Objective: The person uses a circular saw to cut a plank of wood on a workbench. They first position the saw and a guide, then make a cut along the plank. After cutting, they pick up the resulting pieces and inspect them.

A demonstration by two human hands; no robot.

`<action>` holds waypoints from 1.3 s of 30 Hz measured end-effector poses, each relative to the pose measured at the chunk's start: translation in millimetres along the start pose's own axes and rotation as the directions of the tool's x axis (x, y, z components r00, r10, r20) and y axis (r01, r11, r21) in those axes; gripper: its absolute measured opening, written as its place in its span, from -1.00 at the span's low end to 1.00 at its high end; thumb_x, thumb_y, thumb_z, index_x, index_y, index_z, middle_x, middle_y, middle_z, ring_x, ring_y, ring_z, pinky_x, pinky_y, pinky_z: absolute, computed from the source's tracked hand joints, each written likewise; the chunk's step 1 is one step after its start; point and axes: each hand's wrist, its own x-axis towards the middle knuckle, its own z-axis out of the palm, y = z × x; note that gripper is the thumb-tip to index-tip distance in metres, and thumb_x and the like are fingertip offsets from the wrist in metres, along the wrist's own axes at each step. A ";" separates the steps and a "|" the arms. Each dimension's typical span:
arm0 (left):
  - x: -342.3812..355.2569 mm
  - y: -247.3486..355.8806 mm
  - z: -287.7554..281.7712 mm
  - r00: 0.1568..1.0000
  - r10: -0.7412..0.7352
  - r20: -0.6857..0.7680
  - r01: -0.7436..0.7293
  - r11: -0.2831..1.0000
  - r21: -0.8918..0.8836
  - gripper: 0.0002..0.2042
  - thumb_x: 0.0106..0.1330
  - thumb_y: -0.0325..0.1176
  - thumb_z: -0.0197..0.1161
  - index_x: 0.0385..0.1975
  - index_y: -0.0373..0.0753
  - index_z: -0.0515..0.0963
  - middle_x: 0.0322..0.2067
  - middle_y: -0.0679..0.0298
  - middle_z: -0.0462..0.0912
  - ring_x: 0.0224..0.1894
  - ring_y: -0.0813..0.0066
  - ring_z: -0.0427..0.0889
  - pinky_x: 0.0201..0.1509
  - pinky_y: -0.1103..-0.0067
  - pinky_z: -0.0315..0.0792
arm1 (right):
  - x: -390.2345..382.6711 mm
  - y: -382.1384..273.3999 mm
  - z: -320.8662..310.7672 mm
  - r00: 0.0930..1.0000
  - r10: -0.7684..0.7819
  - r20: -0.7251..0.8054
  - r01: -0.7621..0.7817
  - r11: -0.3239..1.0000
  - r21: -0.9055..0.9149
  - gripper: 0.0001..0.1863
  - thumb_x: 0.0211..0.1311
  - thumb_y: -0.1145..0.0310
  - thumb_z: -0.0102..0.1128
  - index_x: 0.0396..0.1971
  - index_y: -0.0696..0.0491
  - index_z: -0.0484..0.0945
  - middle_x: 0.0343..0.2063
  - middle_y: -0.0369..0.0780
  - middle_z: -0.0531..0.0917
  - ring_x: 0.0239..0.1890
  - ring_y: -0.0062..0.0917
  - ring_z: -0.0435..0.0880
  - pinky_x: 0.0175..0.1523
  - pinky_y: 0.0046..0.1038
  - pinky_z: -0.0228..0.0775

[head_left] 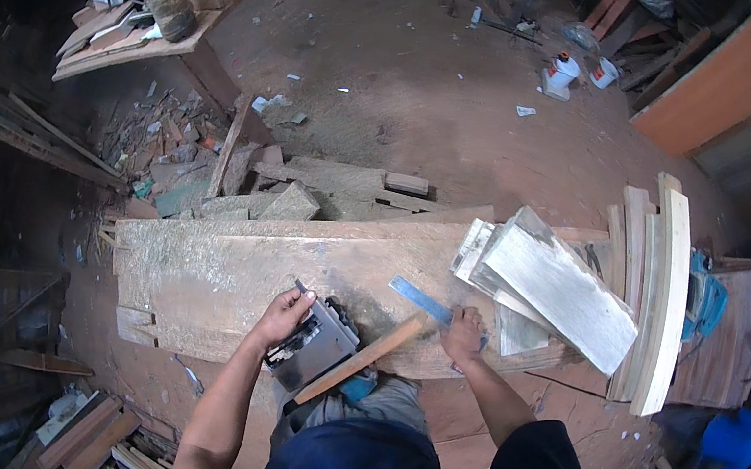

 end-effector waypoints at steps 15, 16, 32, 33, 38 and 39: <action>29.7 -29.4 -15.9 0.922 -0.215 -0.321 0.009 0.842 -0.539 -0.67 0.57 -0.05 -0.05 -0.34 -0.15 0.44 -0.62 0.44 0.35 -0.69 0.63 0.27 -0.66 0.60 0.20 | -53.3 31.7 0.3 0.975 -0.090 -0.201 0.171 0.885 0.433 -0.75 0.27 0.21 0.29 -0.20 0.07 0.58 -0.32 -0.10 0.65 -0.30 -0.18 0.63 -0.13 -0.28 0.47; 38.3 -34.8 -18.3 0.927 -0.214 -0.308 0.019 0.846 -0.533 -0.66 0.57 -0.05 -0.05 -0.34 -0.17 0.43 -0.62 0.44 0.36 -0.68 0.62 0.28 -0.66 0.59 0.22 | -63.2 28.9 -4.2 0.988 -0.024 -0.151 0.101 0.845 0.526 -0.76 0.33 0.20 0.24 -0.22 0.08 0.58 -0.40 -0.14 0.65 -0.39 -0.24 0.64 -0.20 -0.33 0.47; 118.2 -48.6 -70.4 0.951 -0.296 -0.088 0.240 0.887 -0.394 -0.59 0.54 0.03 -0.04 -0.35 -0.18 0.51 -0.59 0.34 0.43 -0.68 0.51 0.33 -0.60 0.40 0.29 | -141.9 -104.3 -115.9 0.963 -0.164 0.215 -0.005 0.786 0.619 -0.61 0.39 0.10 0.24 -0.38 0.19 0.65 -0.61 -0.36 0.56 -0.54 -0.70 0.46 -0.42 -0.55 0.32; 128.2 -59.3 -69.5 0.960 -0.275 -0.043 0.226 0.859 -0.459 -0.60 0.54 0.02 -0.03 -0.37 -0.20 0.48 -0.61 0.35 0.41 -0.70 0.50 0.30 -0.63 0.45 0.26 | -137.8 -111.8 -121.3 0.953 -0.161 0.258 -0.021 0.811 0.584 -0.60 0.34 0.10 0.29 -0.40 0.21 0.66 -0.59 -0.31 0.60 -0.51 -0.67 0.47 -0.36 -0.51 0.35; 118.9 -40.5 -63.0 0.966 -0.254 -0.044 0.212 0.880 -0.425 -0.61 0.54 -0.02 0.00 -0.43 -0.21 0.43 -0.64 0.33 0.36 -0.73 0.49 0.30 -0.67 0.48 0.25 | -94.8 -129.4 -124.3 0.930 -0.302 0.212 0.171 0.862 0.477 -0.56 0.32 0.06 0.29 -0.40 0.23 0.66 -0.60 -0.24 0.60 -0.51 -0.61 0.50 -0.33 -0.47 0.39; 123.1 -44.3 -61.6 0.971 -0.228 -0.073 0.175 0.883 -0.437 -0.61 0.54 -0.02 0.00 -0.43 -0.21 0.43 -0.64 0.32 0.37 -0.73 0.48 0.30 -0.67 0.47 0.25 | -82.5 -130.1 -122.0 0.926 -0.332 0.179 0.214 0.853 0.475 -0.56 0.32 0.06 0.29 -0.40 0.23 0.66 -0.60 -0.23 0.60 -0.51 -0.61 0.50 -0.33 -0.46 0.39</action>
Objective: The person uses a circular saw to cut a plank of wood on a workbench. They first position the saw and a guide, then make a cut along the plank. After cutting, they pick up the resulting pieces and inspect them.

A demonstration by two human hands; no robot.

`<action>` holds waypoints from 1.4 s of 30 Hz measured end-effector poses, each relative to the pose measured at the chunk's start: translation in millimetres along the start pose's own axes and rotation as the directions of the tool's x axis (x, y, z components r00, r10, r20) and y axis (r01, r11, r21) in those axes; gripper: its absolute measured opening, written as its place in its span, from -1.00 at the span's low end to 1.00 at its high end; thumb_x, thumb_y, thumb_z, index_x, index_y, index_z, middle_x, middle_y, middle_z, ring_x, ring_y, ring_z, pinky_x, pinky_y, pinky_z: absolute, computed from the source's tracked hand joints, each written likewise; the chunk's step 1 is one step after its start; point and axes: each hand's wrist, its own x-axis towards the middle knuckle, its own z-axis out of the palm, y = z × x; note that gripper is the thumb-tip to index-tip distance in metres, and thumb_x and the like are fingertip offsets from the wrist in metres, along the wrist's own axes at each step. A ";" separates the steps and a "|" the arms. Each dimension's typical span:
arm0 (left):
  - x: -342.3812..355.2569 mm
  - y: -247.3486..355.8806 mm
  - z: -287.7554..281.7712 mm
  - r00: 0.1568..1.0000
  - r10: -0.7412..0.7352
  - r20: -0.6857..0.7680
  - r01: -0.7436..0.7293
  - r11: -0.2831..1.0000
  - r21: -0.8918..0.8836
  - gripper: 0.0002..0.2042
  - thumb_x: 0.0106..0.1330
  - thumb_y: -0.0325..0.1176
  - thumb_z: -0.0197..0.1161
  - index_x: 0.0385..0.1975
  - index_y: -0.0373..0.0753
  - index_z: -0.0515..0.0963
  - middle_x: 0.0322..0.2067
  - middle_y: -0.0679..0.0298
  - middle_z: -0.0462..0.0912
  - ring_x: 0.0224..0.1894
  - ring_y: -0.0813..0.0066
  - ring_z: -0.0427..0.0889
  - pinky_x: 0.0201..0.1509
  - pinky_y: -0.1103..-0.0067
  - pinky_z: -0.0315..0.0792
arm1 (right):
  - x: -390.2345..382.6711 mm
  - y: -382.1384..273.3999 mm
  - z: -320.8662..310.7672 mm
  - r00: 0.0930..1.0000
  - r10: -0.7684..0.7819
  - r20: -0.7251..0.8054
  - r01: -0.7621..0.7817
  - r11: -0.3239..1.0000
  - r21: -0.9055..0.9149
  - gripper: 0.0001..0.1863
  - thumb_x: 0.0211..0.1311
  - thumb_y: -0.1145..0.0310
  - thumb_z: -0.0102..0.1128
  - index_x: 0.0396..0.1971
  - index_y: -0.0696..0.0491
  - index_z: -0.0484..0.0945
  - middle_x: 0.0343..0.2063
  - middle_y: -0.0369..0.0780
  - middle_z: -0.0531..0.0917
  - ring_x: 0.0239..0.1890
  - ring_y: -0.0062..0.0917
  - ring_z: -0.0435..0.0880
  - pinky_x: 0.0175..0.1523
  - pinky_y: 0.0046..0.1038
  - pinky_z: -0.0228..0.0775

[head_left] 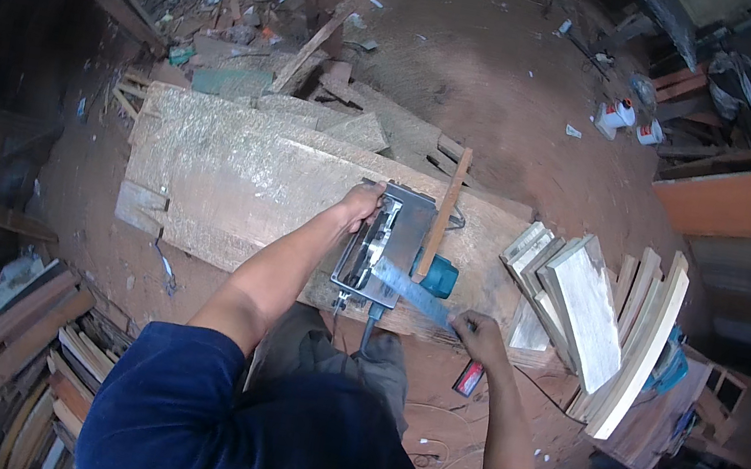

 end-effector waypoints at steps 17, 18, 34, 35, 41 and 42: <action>2.7 5.6 6.8 0.982 0.009 -0.187 -0.012 1.000 -0.015 -0.58 0.47 -0.07 0.15 -0.60 -0.22 0.46 -0.69 0.27 0.44 -0.74 0.44 0.31 -0.66 0.42 0.21 | 142.2 -14.0 -43.8 0.974 0.055 0.219 -0.005 0.975 -0.223 -0.49 0.34 0.00 0.25 -0.52 0.21 0.60 -0.69 -0.29 0.48 -0.55 -0.62 0.41 -0.41 -0.42 0.29; 1.2 3.9 6.3 0.982 0.002 -0.189 -0.009 0.999 -0.037 -0.58 0.47 -0.08 0.15 -0.59 -0.23 0.47 -0.68 0.28 0.44 -0.74 0.45 0.32 -0.66 0.44 0.20 | 145.4 -13.9 -43.4 0.971 0.057 0.233 -0.002 0.973 -0.229 -0.49 0.34 0.00 0.25 -0.53 0.21 0.60 -0.69 -0.29 0.48 -0.55 -0.62 0.41 -0.41 -0.42 0.29; -8.2 -3.7 -0.5 0.990 0.049 -0.133 -0.057 0.997 -0.059 -0.59 0.48 -0.05 0.13 -0.57 -0.19 0.46 -0.65 0.34 0.45 -0.67 0.51 0.37 -0.59 0.46 0.28 | 158.5 -31.9 -43.9 0.954 0.047 0.295 0.029 0.968 -0.251 -0.48 0.29 -0.07 0.26 -0.43 0.19 0.68 -0.58 -0.04 0.62 -0.48 -0.35 0.58 -0.25 -0.28 0.42; -9.6 -3.1 1.3 0.990 0.046 -0.136 -0.056 0.996 -0.066 -0.59 0.48 -0.04 0.13 -0.57 -0.19 0.46 -0.65 0.35 0.45 -0.67 0.52 0.37 -0.59 0.46 0.29 | 158.4 -33.5 -43.6 0.951 0.080 0.299 0.001 0.965 -0.263 -0.48 0.29 -0.06 0.25 -0.44 0.19 0.68 -0.59 -0.06 0.62 -0.49 -0.37 0.57 -0.26 -0.29 0.42; 1.8 -15.5 -2.4 0.988 0.054 -0.143 -0.067 0.994 -0.088 -0.61 0.49 -0.04 0.12 -0.52 -0.18 0.47 -0.65 0.37 0.44 -0.66 0.55 0.37 -0.56 0.49 0.32 | 151.5 -50.1 -41.8 0.933 0.163 0.321 -0.078 0.962 -0.260 -0.49 0.32 -0.03 0.23 -0.46 0.21 0.66 -0.63 -0.16 0.58 -0.51 -0.47 0.53 -0.31 -0.35 0.39; 1.8 -15.9 -1.3 0.989 0.055 -0.140 -0.071 0.992 -0.106 -0.62 0.49 -0.04 0.12 -0.52 -0.18 0.48 -0.65 0.38 0.44 -0.66 0.56 0.37 -0.55 0.49 0.32 | 151.2 -51.7 -42.1 0.933 0.162 0.322 -0.075 0.961 -0.266 -0.49 0.32 -0.03 0.23 -0.46 0.21 0.66 -0.63 -0.17 0.58 -0.51 -0.47 0.53 -0.31 -0.36 0.39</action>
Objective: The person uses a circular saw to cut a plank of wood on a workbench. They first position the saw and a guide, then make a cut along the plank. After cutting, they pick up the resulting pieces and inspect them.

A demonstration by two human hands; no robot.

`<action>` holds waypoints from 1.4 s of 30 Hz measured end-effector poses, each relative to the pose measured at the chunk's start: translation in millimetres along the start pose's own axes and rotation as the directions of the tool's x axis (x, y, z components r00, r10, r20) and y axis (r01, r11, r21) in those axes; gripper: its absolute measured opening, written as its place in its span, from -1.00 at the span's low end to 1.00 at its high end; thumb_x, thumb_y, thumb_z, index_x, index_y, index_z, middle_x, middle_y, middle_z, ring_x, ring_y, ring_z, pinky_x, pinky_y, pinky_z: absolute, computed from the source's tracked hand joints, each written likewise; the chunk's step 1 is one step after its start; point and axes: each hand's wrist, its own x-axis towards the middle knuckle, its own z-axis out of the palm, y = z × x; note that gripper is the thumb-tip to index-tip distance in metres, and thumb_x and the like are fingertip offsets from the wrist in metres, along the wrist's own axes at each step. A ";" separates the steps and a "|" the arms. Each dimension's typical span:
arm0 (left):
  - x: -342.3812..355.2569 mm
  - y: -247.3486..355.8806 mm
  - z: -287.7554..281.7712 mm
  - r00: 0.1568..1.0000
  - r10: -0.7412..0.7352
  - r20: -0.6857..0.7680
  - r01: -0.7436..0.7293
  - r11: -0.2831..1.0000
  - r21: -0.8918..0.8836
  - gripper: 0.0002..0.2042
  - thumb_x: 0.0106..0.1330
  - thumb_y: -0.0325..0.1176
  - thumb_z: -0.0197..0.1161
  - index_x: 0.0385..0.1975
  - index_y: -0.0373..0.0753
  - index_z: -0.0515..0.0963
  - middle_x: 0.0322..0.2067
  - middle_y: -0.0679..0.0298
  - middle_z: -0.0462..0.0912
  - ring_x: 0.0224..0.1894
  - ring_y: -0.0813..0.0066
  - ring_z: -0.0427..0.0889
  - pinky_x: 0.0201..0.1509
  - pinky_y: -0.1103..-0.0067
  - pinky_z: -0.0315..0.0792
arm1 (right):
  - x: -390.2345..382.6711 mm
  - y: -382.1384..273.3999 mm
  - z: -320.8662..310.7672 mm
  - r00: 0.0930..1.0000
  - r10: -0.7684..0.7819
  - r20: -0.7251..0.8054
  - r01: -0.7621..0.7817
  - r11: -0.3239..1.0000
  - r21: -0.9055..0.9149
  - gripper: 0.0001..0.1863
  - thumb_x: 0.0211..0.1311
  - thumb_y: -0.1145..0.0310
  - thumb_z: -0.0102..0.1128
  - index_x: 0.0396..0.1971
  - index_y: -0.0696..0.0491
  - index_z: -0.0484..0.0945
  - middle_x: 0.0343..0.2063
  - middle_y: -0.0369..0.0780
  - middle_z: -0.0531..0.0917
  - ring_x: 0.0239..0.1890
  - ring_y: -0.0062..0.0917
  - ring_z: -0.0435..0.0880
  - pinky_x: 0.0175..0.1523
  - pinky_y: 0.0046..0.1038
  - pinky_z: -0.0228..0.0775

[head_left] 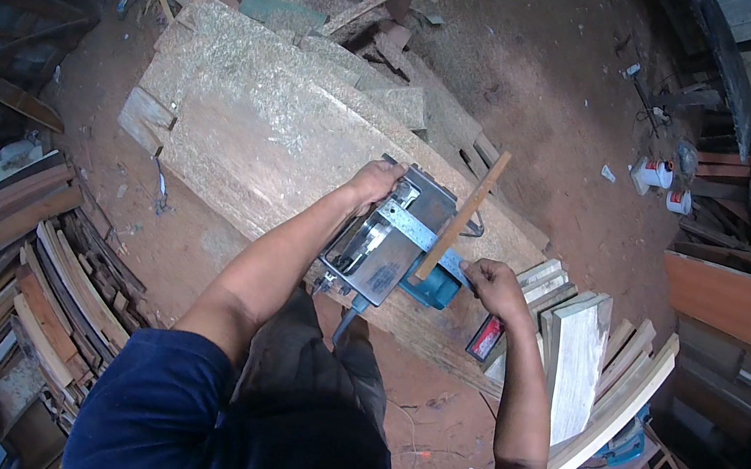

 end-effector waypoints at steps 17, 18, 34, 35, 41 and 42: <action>-27.8 13.0 -6.3 0.999 0.006 0.047 -0.005 1.000 -0.016 -0.64 0.51 -0.05 0.09 -0.54 -0.09 0.40 -0.65 0.46 0.35 -0.68 0.65 0.26 -0.62 0.57 0.22 | -6.7 -10.6 15.1 0.999 0.034 -0.036 -0.031 0.997 0.071 -0.52 0.35 0.05 0.26 -0.61 0.16 0.56 -0.71 -0.37 0.45 -0.59 -0.68 0.33 -0.46 -0.48 0.20; -24.6 8.9 -7.9 0.999 0.012 0.052 -0.010 0.999 -0.031 -0.64 0.51 -0.05 0.09 -0.54 -0.09 0.40 -0.65 0.46 0.35 -0.68 0.65 0.26 -0.62 0.57 0.21 | -4.0 -7.8 15.5 0.999 0.028 -0.034 -0.026 0.998 0.057 -0.52 0.35 0.05 0.27 -0.60 0.16 0.56 -0.71 -0.38 0.45 -0.59 -0.68 0.33 -0.46 -0.47 0.19; -32.8 10.4 -10.4 0.997 0.064 0.049 -0.061 0.997 -0.052 -0.66 0.50 -0.06 0.11 -0.45 -0.16 0.43 -0.61 0.45 0.37 -0.65 0.67 0.29 -0.60 0.61 0.20 | -4.8 -4.5 25.1 0.998 0.041 -0.041 -0.038 0.997 0.068 -0.52 0.35 0.02 0.25 -0.56 0.15 0.59 -0.70 -0.32 0.48 -0.57 -0.62 0.37 -0.39 -0.43 0.25; -30.4 7.9 -11.6 0.997 0.061 0.051 -0.058 0.997 -0.055 -0.67 0.50 -0.07 0.11 -0.44 -0.16 0.43 -0.61 0.45 0.37 -0.65 0.67 0.29 -0.61 0.61 0.20 | -5.1 -5.5 25.7 0.999 0.041 -0.033 -0.038 0.995 0.088 -0.53 0.35 0.03 0.25 -0.57 0.15 0.58 -0.70 -0.33 0.47 -0.57 -0.63 0.35 -0.40 -0.44 0.24; -42.6 15.9 -11.6 0.998 0.037 0.059 -0.032 0.995 -0.093 -0.69 0.51 -0.09 0.10 -0.39 -0.20 0.45 -0.62 0.45 0.38 -0.68 0.67 0.30 -0.64 0.61 0.22 | -7.1 -9.8 27.2 0.998 0.054 -0.013 -0.052 0.988 0.148 -0.54 0.36 0.08 0.26 -0.60 0.16 0.55 -0.70 -0.40 0.43 -0.59 -0.70 0.28 -0.45 -0.50 0.14; -46.2 18.2 -11.9 0.997 0.036 0.062 -0.029 0.994 -0.108 -0.69 0.51 -0.09 0.10 -0.38 -0.20 0.46 -0.62 0.45 0.38 -0.68 0.67 0.30 -0.64 0.61 0.22 | -8.2 -11.1 27.9 0.998 0.059 -0.012 -0.056 0.987 0.154 -0.53 0.36 0.08 0.26 -0.61 0.15 0.55 -0.70 -0.40 0.43 -0.60 -0.70 0.27 -0.46 -0.50 0.13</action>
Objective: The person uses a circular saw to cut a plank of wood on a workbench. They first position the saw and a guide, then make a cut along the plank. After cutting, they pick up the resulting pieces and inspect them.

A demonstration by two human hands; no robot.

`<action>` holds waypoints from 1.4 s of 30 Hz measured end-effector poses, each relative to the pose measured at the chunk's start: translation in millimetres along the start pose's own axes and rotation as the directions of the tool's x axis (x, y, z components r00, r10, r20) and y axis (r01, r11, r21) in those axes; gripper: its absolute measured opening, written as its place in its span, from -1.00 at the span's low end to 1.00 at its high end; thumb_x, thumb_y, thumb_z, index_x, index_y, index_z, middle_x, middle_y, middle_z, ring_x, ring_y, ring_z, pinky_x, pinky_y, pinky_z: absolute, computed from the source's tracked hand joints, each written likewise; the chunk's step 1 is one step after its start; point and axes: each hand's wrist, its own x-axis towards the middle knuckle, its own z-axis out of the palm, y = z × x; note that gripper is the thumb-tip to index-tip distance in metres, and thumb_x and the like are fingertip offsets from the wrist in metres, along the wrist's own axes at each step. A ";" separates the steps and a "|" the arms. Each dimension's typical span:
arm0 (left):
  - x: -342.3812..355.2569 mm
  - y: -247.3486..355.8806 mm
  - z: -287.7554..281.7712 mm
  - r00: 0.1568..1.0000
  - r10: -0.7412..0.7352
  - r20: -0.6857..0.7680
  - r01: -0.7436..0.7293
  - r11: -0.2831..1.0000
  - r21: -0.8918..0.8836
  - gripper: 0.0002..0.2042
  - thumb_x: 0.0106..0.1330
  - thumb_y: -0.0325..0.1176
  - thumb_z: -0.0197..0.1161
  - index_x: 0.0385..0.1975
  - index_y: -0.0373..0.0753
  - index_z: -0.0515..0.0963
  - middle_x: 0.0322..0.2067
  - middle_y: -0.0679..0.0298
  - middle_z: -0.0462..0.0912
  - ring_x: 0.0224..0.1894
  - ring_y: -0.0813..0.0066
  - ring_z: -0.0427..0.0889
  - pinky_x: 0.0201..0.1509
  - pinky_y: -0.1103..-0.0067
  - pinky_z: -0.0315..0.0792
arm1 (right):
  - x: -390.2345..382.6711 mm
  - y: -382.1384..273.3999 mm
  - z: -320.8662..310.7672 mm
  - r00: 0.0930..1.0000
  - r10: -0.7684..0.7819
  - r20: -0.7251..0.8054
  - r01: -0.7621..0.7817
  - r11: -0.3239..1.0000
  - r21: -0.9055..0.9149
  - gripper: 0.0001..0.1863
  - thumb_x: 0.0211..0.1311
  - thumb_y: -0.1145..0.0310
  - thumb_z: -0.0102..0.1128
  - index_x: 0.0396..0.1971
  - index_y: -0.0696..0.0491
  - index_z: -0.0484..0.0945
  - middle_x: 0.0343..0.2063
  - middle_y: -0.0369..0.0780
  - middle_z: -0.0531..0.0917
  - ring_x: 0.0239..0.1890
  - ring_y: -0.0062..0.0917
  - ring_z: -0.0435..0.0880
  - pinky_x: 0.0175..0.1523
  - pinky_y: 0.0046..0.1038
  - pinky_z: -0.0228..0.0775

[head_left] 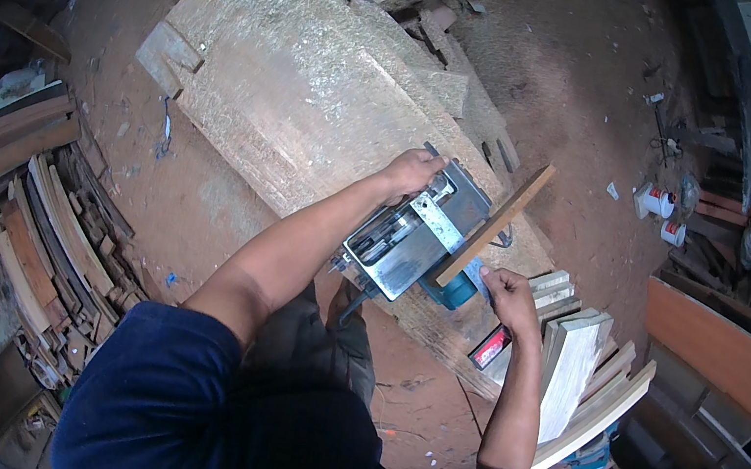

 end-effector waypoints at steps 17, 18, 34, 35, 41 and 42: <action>-61.6 -27.3 -34.2 0.998 0.061 0.030 -0.058 0.994 -0.088 -0.69 0.54 0.01 -0.01 -0.33 -0.07 0.40 -0.66 0.54 0.26 -0.68 0.75 0.16 -0.65 0.69 0.08 | -64.2 108.8 -29.6 0.929 0.043 -0.367 -0.120 0.975 -0.189 -0.55 0.32 0.06 0.27 -0.35 0.25 0.66 -0.52 -0.17 0.62 -0.37 -0.50 0.59 -0.20 -0.42 0.42; -68.1 -28.1 -32.5 0.999 0.031 0.027 -0.028 0.995 -0.096 -0.69 0.55 0.01 -0.01 -0.34 -0.07 0.39 -0.65 0.53 0.28 -0.68 0.75 0.19 -0.65 0.70 0.11 | -52.6 118.2 -19.1 0.886 -0.101 -0.453 -0.063 0.941 -0.334 -0.55 0.33 0.06 0.27 -0.30 0.25 0.66 -0.45 -0.12 0.65 -0.30 -0.46 0.62 -0.14 -0.40 0.44; -130.2 -65.4 -42.7 0.972 0.175 0.155 -0.194 0.974 0.116 -0.63 0.58 -0.03 -0.06 -0.38 -0.13 0.49 -0.62 0.50 0.38 -0.58 0.73 0.33 -0.49 0.69 0.27 | 34.5 31.8 97.2 0.905 -0.213 0.368 -0.043 0.814 0.579 -0.55 0.41 -0.03 0.16 -0.17 0.12 0.62 -0.44 -0.32 0.64 -0.44 -0.62 0.60 -0.34 -0.54 0.46; -125.8 -63.3 -38.6 0.969 0.184 0.164 -0.208 0.967 0.146 -0.62 0.58 -0.01 -0.07 -0.35 -0.15 0.52 -0.60 0.50 0.40 -0.56 0.72 0.36 -0.45 0.68 0.30 | 29.1 36.7 96.3 0.894 -0.221 0.389 -0.054 0.809 0.585 -0.54 0.41 -0.03 0.15 -0.15 0.13 0.62 -0.42 -0.30 0.65 -0.42 -0.62 0.61 -0.31 -0.53 0.47; -99.7 -39.8 -24.3 0.985 -0.046 0.168 -0.023 0.922 0.386 -0.43 0.50 0.16 -0.11 -0.16 -0.30 0.60 -0.34 0.28 0.62 -0.29 0.49 0.53 -0.12 0.50 0.43 | -17.3 55.5 113.7 0.890 -0.384 0.247 0.054 0.625 0.779 -0.49 0.51 0.00 -0.02 0.11 0.16 0.49 -0.25 -0.23 0.69 -0.21 -0.55 0.65 -0.09 -0.47 0.51; -95.5 -41.5 -21.1 0.990 -0.023 0.138 -0.037 0.909 0.415 -0.43 0.48 0.17 -0.11 -0.22 -0.29 0.59 -0.37 0.26 0.60 -0.30 0.47 0.51 -0.12 0.47 0.42 | -8.6 76.9 128.2 0.920 -0.343 0.189 0.078 0.633 0.770 -0.49 0.55 0.00 -0.13 0.14 0.13 0.46 -0.23 -0.25 0.68 -0.18 -0.53 0.65 -0.05 -0.46 0.51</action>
